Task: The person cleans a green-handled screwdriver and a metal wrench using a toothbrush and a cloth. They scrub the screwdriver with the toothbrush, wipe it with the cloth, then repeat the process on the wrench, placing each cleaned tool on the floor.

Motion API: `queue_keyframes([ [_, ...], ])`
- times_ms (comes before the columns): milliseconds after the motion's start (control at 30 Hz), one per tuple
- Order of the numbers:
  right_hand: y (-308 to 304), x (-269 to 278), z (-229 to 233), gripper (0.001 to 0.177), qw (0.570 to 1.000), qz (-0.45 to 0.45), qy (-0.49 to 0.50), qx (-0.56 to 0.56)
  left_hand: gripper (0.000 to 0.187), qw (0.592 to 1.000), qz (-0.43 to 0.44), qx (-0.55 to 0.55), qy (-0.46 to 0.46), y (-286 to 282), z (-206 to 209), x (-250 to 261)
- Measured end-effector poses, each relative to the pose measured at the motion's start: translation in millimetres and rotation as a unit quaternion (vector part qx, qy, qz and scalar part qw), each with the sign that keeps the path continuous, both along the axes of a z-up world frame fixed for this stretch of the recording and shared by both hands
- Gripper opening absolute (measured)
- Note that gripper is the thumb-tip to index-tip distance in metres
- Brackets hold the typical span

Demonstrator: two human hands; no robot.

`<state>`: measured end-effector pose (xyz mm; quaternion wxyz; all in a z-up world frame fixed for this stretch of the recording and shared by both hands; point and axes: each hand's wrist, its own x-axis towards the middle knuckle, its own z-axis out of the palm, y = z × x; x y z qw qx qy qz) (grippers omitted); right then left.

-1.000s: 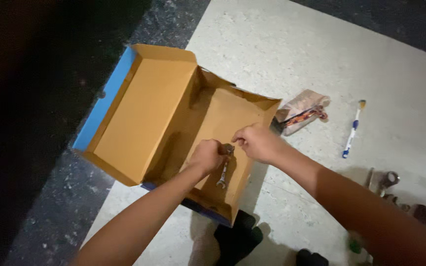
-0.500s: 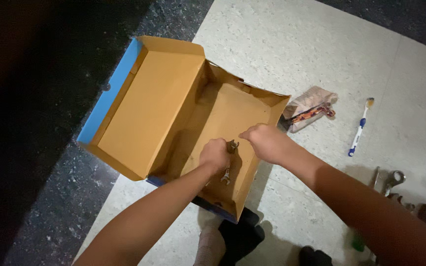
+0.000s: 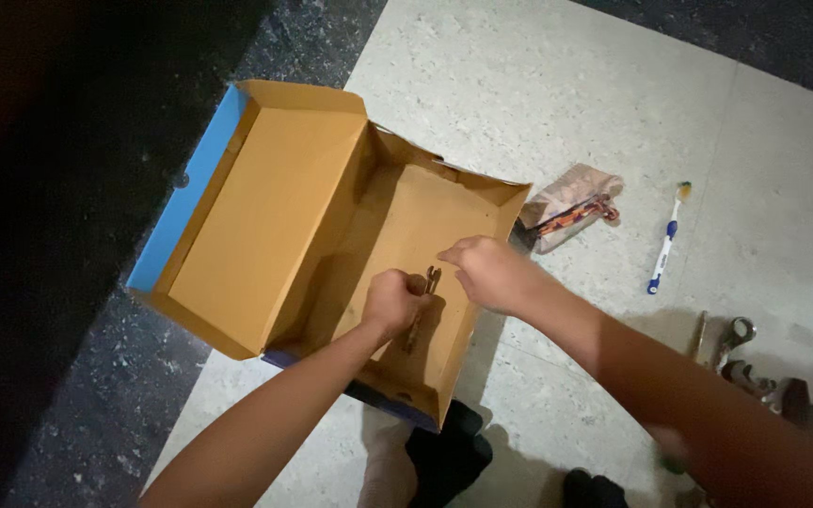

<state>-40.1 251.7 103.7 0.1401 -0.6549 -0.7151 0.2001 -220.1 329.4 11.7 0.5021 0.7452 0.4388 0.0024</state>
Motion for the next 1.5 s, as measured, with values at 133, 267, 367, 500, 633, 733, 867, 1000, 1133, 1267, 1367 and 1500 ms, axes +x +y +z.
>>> queue_keyframes([
  [133, 4.0, 3.9, 1.2, 0.044, 0.983, -0.134, 0.086, -0.094, 0.019, 0.994, 0.049, 0.03, -0.089, 8.3, -15.2, 3.1],
  [267, 11.1, 9.4, 5.4, 0.051, 0.938, -0.238, 0.237, -0.087, 0.01, 0.974, 0.097, -0.066, -0.194, 27.3, -3.7, 8.3],
  [367, 14.3, 13.1, 15.1, 0.049, 0.873, -0.311, 0.357, -0.12, 0.006, 0.965, 0.061, -0.099, -0.236, 39.6, 22.4, 16.4],
  [500, 10.4, 22.3, 34.6, 0.038, 0.817, -0.379, 0.413, -0.139, 0.006, 0.968, 0.004, -0.1, -0.23, 42.3, 60.6, 35.4],
  [633, -7.3, 42.4, 53.8, 0.026, 0.772, -0.371, 0.512, -0.059, 0.009, 0.952, -0.026, -0.144, -0.27, 30.8, 84.8, 63.3],
  [733, -27.7, 62.9, 65.9, 0.025, 0.739, -0.395, 0.544, -0.048, 0.012, 0.939, -0.037, -0.202, -0.277, 16.2, 94.5, 89.2],
  [867, -59.3, 89.0, 76.9, 0.022, 0.71, -0.435, 0.553, -0.027, 0.017, 0.945, -0.078, -0.207, -0.243, -5.3, 102.6, 123.0],
  [1000, -95.4, 117.5, 75.1, 0.02, 0.684, -0.437, 0.584, 0.022, 0.019, 0.939, -0.136, -0.197, -0.249, -26.9, 106.3, 155.9],
  [1133, -131.0, 148.2, 63.5, 0.019, 0.652, -0.482, 0.583, 0.052, 0.017, 0.929, -0.188, -0.241, -0.21, -49.6, 110.7, 188.0],
  [1267, -163.1, 174.5, 46.8, 0.02, 0.636, -0.49, 0.59, 0.082, 0.02, 0.92, -0.195, -0.291, -0.177, -72.6, 105.4, 216.4],
  [1367, -181.2, 191.2, 33.3, 0.02, 0.619, -0.515, 0.586, 0.093, 0.024, 0.909, -0.186, -0.327, -0.182, -93.6, 88.9, 233.6],
  [1500, -198.9, 204.9, 15.2, 0.022, 0.617, -0.547, 0.559, 0.082, 0.025, 0.901, -0.17, -0.348, -0.197, -113.7, 57.9, 248.8],
])
